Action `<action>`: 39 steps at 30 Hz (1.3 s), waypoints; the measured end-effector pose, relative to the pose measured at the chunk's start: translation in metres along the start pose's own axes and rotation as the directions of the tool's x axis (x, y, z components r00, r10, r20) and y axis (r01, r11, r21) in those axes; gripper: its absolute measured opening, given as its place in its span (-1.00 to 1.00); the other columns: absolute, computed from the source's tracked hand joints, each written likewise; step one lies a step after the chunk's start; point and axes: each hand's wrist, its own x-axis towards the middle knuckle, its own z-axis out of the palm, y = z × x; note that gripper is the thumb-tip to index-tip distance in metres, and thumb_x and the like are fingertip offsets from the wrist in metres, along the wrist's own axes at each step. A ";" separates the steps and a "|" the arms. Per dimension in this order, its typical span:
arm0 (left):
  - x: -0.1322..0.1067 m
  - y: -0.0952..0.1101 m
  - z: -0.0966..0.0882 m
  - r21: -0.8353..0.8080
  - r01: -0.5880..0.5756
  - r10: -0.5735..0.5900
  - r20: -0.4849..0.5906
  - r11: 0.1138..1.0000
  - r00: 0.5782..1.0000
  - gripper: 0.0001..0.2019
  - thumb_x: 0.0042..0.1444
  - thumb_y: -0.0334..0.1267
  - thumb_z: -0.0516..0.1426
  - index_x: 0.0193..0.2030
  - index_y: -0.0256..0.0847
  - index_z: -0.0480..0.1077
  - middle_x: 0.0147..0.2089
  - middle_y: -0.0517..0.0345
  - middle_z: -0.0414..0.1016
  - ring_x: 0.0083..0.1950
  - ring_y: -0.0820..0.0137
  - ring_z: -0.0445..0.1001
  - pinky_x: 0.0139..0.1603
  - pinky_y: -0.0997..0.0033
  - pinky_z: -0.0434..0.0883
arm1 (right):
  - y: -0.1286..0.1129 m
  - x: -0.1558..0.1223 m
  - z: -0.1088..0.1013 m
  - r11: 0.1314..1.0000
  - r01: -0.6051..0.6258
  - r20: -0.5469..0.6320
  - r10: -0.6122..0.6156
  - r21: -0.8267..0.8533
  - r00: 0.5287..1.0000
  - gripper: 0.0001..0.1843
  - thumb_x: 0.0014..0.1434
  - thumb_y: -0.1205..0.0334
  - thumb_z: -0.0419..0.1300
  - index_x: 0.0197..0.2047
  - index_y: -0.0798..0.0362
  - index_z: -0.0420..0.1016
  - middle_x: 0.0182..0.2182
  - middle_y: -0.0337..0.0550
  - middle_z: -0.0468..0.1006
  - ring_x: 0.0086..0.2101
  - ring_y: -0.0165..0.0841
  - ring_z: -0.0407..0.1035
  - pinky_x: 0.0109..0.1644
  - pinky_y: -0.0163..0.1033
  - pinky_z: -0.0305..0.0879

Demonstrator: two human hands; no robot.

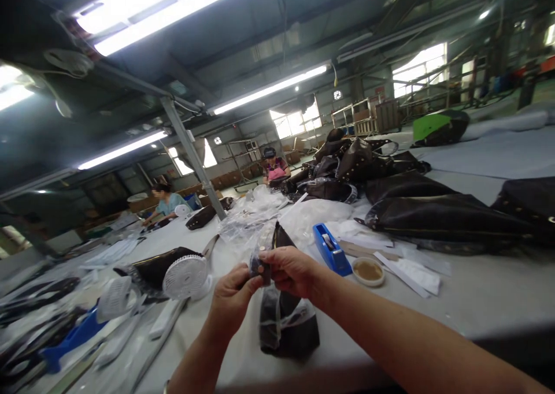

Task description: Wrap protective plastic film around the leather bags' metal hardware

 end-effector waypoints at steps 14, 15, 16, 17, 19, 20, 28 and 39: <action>0.049 -0.039 -0.001 -0.368 0.356 -0.340 0.111 0.859 0.934 -0.59 -0.02 0.06 0.34 -0.44 -0.32 0.49 -0.59 0.33 0.23 -0.60 0.62 0.00 -0.57 0.51 -0.06 | 0.026 0.024 -0.004 -0.079 0.053 0.089 -0.587 -0.995 0.805 -0.79 0.28 0.25 0.10 -0.30 0.16 0.49 -0.32 0.05 0.56 -0.33 -0.26 0.40 -0.27 -0.21 0.18; 0.048 -0.041 0.000 -0.374 0.350 -0.338 0.100 0.859 0.936 -0.61 0.00 0.05 0.33 -0.40 -0.32 0.51 -0.58 0.32 0.26 -0.59 0.61 0.00 -0.56 0.51 -0.06 | 0.024 0.025 -0.007 -0.068 0.082 0.106 -0.577 -0.994 0.810 -0.79 0.28 0.23 0.10 -0.31 0.15 0.48 -0.32 0.03 0.54 -0.33 -0.27 0.39 -0.27 -0.21 0.18; 0.047 -0.043 0.000 -0.379 0.346 -0.337 0.092 0.858 0.937 -0.62 0.02 0.05 0.32 -0.37 -0.32 0.53 -0.58 0.32 0.27 -0.59 0.60 0.02 -0.55 0.51 -0.03 | 0.022 0.026 -0.010 -0.003 0.142 0.120 -0.555 -0.990 0.823 -0.78 0.27 0.20 0.13 -0.36 0.14 0.46 -0.36 -0.03 0.52 -0.35 -0.29 0.37 -0.28 -0.23 0.18; 0.046 -0.044 -0.001 -0.386 0.344 -0.338 0.085 0.856 0.937 -0.64 0.03 0.03 0.31 -0.34 -0.31 0.55 -0.57 0.31 0.29 -0.58 0.59 0.06 -0.54 0.50 0.01 | 0.018 0.029 -0.014 0.125 0.209 0.115 -0.523 -0.970 0.844 -0.74 0.26 0.14 0.16 -0.41 0.12 0.43 -0.42 -0.11 0.48 -0.40 -0.34 0.33 -0.32 -0.26 0.16; 0.043 -0.047 -0.002 -0.343 0.301 -0.306 0.043 0.890 0.951 -0.72 0.05 -0.06 0.31 -0.37 -0.29 0.57 -0.54 0.27 0.33 -0.51 0.53 0.19 -0.45 0.48 0.14 | 0.010 0.037 -0.022 0.528 0.260 0.036 -0.397 -0.808 0.917 -0.59 0.23 -0.04 0.19 -0.50 0.08 0.33 -0.58 -0.29 0.30 -0.55 -0.47 0.16 -0.46 -0.33 0.05; 0.041 -0.048 -0.002 -0.277 0.252 -0.259 0.012 0.927 0.966 -0.77 0.06 -0.12 0.31 -0.40 -0.28 0.57 -0.51 0.26 0.35 -0.45 0.49 0.25 -0.39 0.47 0.20 | 0.006 0.042 -0.026 0.733 0.209 -0.023 -0.293 -0.647 0.956 -0.53 0.22 -0.12 0.19 -0.52 0.07 0.28 -0.64 -0.37 0.19 -0.61 -0.52 0.02 -0.54 -0.36 -0.06; 0.043 -0.059 -0.004 0.032 0.048 -0.049 0.026 0.998 0.998 -0.87 0.10 -0.22 0.27 -0.38 -0.21 0.59 -0.43 0.21 0.38 -0.35 0.41 0.34 -0.30 0.45 0.25 | 0.007 0.074 -0.035 0.991 0.050 -0.144 -0.068 -0.122 0.987 -0.61 -0.04 -0.02 0.39 -0.43 0.09 0.36 -0.65 -0.35 0.34 -0.67 -0.57 0.05 -0.61 -0.41 -0.17; 0.079 -0.077 0.005 -0.393 0.371 -0.380 0.057 0.842 0.923 -0.60 -0.01 0.06 0.33 -0.37 -0.32 0.52 -0.59 0.31 0.29 -0.61 0.62 0.05 -0.58 0.56 0.05 | 0.023 0.072 -0.040 -0.044 0.117 0.121 -0.567 -0.992 0.815 -0.80 0.27 0.23 0.12 -0.25 0.16 0.51 -0.27 0.03 0.55 -0.28 -0.24 0.39 -0.19 -0.19 0.26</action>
